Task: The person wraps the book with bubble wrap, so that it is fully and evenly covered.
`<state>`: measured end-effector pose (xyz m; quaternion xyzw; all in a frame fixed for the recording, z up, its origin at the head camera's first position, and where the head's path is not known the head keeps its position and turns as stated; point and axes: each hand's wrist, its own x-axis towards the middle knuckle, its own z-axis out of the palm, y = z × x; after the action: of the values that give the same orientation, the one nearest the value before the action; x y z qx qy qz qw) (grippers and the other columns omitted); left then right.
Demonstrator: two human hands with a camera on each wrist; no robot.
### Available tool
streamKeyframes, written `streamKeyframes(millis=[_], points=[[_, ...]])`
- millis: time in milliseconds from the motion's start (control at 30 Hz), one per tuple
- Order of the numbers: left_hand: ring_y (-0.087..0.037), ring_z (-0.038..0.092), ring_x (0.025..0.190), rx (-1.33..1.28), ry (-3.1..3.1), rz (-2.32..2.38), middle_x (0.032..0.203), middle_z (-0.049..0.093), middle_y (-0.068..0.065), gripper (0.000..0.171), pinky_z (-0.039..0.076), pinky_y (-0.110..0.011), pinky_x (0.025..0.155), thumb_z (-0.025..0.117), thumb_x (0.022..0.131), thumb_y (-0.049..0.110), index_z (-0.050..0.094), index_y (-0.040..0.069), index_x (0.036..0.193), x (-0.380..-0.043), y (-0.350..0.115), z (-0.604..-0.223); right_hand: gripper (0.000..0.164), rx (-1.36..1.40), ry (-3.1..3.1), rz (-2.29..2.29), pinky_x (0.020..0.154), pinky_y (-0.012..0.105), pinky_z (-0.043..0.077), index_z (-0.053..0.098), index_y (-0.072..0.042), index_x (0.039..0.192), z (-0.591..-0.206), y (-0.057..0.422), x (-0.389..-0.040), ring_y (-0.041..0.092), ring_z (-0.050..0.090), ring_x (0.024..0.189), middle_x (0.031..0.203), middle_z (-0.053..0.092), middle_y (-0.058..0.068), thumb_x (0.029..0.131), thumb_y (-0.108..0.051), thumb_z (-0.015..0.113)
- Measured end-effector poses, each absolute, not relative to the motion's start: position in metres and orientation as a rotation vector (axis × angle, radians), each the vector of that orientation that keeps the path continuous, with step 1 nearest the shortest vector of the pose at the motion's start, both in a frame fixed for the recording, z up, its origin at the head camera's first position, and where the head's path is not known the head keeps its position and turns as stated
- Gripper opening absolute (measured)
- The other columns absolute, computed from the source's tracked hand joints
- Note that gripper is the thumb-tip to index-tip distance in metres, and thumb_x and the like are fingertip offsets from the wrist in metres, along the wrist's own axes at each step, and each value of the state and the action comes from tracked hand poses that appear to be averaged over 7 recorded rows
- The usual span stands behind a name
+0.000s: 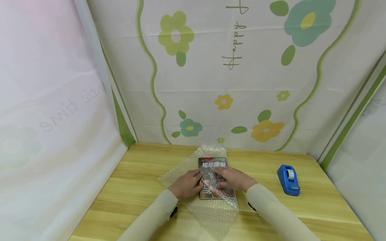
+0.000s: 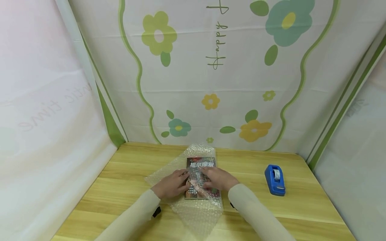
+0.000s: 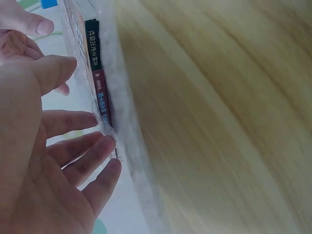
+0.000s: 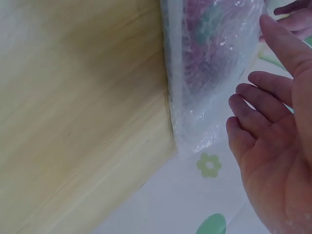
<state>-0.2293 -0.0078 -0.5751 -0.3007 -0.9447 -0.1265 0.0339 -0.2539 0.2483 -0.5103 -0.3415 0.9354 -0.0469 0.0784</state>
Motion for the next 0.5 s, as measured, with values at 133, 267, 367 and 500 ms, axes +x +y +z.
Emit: streamKeyframes(millis=[133, 267, 367, 500], points=[[-0.033, 0.045, 0.153, -0.928, -2.908, -0.398, 0.166, 0.043, -0.017, 0.061, 0.040, -0.047, 0.125, 0.048, 0.111, 0.043, 0.048, 0.004, 0.158, -0.229, -0.009, -0.577, 0.071, -1.007, 2.795, -0.124, 0.124, 0.052, 0.040, 0.046, -0.002, 0.158, -0.518, 0.246, -0.256, 0.038, 0.045, 0.152, 0.166, 0.043, 0.018, 0.100, -0.034, 0.072], [-0.033, 0.044, 0.153, -0.940, -2.918, -0.414, 0.169, 0.039, -0.015, 0.063, 0.041, -0.046, 0.124, 0.048, 0.111, 0.044, 0.044, 0.005, 0.160, -0.229, -0.010, -0.579, 0.070, -0.974, 2.786, -0.107, 0.124, 0.052, 0.040, 0.046, -0.004, 0.158, -0.524, 0.246, -0.256, 0.038, 0.043, 0.153, 0.169, 0.040, 0.015, 0.102, -0.037, 0.070], [-0.034, 0.043, 0.154, -0.953, -2.920, -0.460, 0.170, 0.038, -0.016, 0.064, 0.041, -0.047, 0.124, 0.050, 0.111, 0.043, 0.042, 0.005, 0.161, -0.228, -0.014, -0.578, 0.070, -0.971, 2.786, -0.073, 0.122, 0.052, 0.042, 0.046, -0.006, 0.159, -0.527, 0.246, -0.256, 0.038, 0.044, 0.153, 0.170, 0.037, 0.013, 0.102, -0.040, 0.068], [-0.036, 0.045, 0.152, -0.955, -2.894, -0.507, 0.168, 0.040, -0.018, 0.065, 0.043, -0.049, 0.123, 0.054, 0.110, 0.041, 0.041, 0.003, 0.161, -0.229, -0.022, -0.572, 0.070, -1.024, 2.796, 0.009, 0.119, 0.052, 0.045, 0.045, -0.006, 0.160, -0.528, 0.247, -0.257, 0.038, 0.045, 0.152, 0.171, 0.036, 0.012, 0.104, -0.043, 0.065]])
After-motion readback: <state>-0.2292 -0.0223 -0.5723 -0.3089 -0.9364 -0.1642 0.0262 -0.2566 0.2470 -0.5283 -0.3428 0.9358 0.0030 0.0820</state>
